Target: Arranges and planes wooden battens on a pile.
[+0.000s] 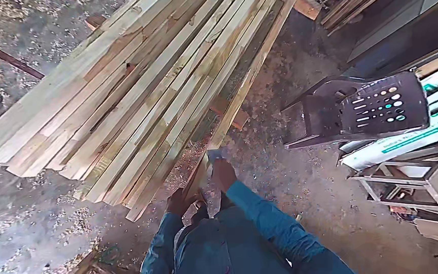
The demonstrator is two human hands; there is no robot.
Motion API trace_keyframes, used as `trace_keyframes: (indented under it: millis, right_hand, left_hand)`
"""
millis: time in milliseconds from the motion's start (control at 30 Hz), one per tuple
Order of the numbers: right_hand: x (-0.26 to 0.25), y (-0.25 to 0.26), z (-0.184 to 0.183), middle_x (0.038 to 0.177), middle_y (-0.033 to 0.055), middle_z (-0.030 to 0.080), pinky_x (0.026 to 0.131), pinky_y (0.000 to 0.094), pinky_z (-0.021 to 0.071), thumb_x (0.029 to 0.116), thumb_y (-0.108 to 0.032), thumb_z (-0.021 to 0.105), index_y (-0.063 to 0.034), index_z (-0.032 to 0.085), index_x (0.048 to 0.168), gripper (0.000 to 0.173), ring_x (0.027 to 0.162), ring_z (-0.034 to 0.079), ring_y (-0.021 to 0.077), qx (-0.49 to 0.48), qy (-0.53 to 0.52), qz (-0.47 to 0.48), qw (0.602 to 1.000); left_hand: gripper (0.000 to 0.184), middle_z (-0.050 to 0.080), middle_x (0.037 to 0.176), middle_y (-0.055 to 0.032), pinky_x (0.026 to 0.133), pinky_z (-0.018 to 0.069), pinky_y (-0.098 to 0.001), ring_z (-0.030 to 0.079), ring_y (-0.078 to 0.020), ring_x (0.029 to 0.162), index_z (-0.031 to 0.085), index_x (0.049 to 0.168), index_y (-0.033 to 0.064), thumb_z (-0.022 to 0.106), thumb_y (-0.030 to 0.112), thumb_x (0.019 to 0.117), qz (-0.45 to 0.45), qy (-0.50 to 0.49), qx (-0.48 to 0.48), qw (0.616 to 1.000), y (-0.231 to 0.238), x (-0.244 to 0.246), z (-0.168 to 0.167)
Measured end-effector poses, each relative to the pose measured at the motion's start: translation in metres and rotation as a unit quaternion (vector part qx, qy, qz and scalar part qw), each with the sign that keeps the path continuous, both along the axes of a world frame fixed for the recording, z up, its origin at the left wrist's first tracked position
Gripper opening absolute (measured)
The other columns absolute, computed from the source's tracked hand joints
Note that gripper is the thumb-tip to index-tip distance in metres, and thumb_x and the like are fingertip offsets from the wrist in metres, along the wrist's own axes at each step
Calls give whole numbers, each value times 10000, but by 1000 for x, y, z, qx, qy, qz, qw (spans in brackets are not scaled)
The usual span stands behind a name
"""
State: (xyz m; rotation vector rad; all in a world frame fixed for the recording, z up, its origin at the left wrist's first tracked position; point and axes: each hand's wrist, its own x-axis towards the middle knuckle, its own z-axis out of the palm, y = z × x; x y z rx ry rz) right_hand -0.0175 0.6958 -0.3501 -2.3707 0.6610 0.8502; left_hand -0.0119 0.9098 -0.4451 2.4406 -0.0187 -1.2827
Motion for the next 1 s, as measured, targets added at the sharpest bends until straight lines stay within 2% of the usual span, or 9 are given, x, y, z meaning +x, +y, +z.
trace_keyframes:
  millis: [67,133,233,300,367,500,667,767,1000]
  right_hand:
    - [-20,11,2,1438,297,485,965,535,543,1058,-124,450,53,455,1476,454,1194,624,427,16,14,30,999]
    - [-25,-5,3,1338,294,559,939,566,545,1044,-172,480,39,540,1382,402,1168,632,437,34,8,52,998]
    - [-25,-59,-6,1083,231,674,886,533,536,1080,-256,457,13,635,1242,361,984,679,357,134,-63,21,989]
    - [-17,-90,-12,998,189,677,808,456,589,1099,-237,426,15,593,1326,378,825,702,280,153,-112,-35,981]
    - [1,-111,-22,1061,197,699,890,469,581,1096,-209,433,-18,514,1463,422,911,718,296,115,-155,-58,980]
    - [29,-125,-68,1225,244,666,1024,536,498,1058,-147,526,-148,410,1586,541,1142,653,399,31,-227,-38,973]
    - [1,-107,-91,1401,284,535,985,531,540,1041,-83,482,-265,230,1655,687,1170,635,430,-18,-119,-10,993]
    - [3,-115,-66,1346,280,571,968,536,547,1056,-131,459,-205,273,1643,620,1162,639,425,-45,-127,-51,990]
    - [85,-129,4,1245,301,610,869,587,557,981,-107,592,15,647,1238,290,1113,647,460,-71,-98,-38,992]
  left_hand:
    - [752,663,1258,-247,1042,476,-612,631,-408,1206,595,1337,12,735,599,887,-23,5,13,1000,-1,2,-1]
    - [685,662,1272,-247,1042,473,-623,635,-409,1211,604,1335,4,477,606,1034,-18,15,29,999,-9,3,-3]
    - [810,700,913,-180,696,586,-508,695,-306,775,679,1149,38,132,631,1079,138,96,-30,985,-7,3,-8]
    - [777,572,598,-74,426,486,-344,548,-188,459,602,852,83,124,658,1065,249,243,-189,918,9,5,-31]
    - [741,545,533,-33,385,470,-298,530,-150,405,548,762,122,91,614,1075,243,324,-261,876,14,12,-51]
    - [716,539,547,-54,389,470,-304,530,-163,416,546,787,97,122,588,1090,246,338,-258,871,12,16,-54]
    - [586,521,612,-30,469,459,-266,505,-129,476,589,955,65,175,439,1137,286,213,-135,925,-34,7,28]
    - [712,590,597,-84,396,458,-317,538,-178,433,623,894,46,267,636,1073,348,242,-210,881,3,0,-45]
    - [739,576,583,-90,375,443,-326,521,-188,414,613,856,50,245,656,1063,348,223,-173,894,-4,-5,-41]
